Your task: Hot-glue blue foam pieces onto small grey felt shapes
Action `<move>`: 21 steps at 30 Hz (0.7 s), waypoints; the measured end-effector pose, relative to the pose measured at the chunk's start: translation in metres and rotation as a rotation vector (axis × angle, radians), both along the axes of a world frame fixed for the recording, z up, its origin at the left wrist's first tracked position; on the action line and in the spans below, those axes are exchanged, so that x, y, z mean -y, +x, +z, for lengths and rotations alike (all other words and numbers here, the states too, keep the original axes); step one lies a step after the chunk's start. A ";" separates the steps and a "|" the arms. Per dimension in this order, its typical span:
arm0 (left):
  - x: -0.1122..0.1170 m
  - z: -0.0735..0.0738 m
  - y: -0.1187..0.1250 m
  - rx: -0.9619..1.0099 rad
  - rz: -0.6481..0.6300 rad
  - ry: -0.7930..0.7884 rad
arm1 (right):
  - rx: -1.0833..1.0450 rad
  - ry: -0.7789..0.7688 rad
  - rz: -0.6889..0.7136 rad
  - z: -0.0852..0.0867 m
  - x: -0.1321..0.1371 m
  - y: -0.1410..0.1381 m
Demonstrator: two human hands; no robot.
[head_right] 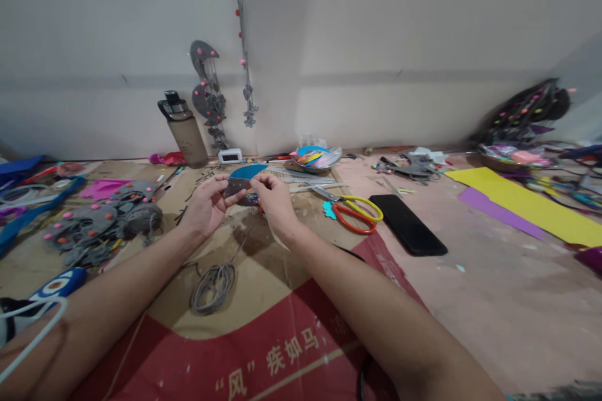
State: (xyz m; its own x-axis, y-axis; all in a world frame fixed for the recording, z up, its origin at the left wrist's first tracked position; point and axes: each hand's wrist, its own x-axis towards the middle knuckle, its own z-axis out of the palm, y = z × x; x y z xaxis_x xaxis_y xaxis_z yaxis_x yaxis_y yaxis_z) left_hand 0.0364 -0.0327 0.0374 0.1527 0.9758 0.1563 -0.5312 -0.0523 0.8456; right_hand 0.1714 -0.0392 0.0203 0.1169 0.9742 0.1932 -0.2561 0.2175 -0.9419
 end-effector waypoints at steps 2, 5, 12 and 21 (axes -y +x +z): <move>0.001 0.000 0.000 -0.007 0.005 0.012 | 0.009 0.003 -0.003 -0.001 0.000 0.000; 0.001 0.002 0.000 -0.029 0.016 0.014 | 0.019 0.005 -0.006 -0.002 0.000 -0.001; -0.001 0.002 -0.001 -0.022 0.061 -0.056 | 0.047 -0.024 0.000 -0.001 0.002 -0.003; -0.005 0.000 -0.002 0.014 0.014 -0.176 | 0.027 0.025 0.076 0.001 0.005 -0.003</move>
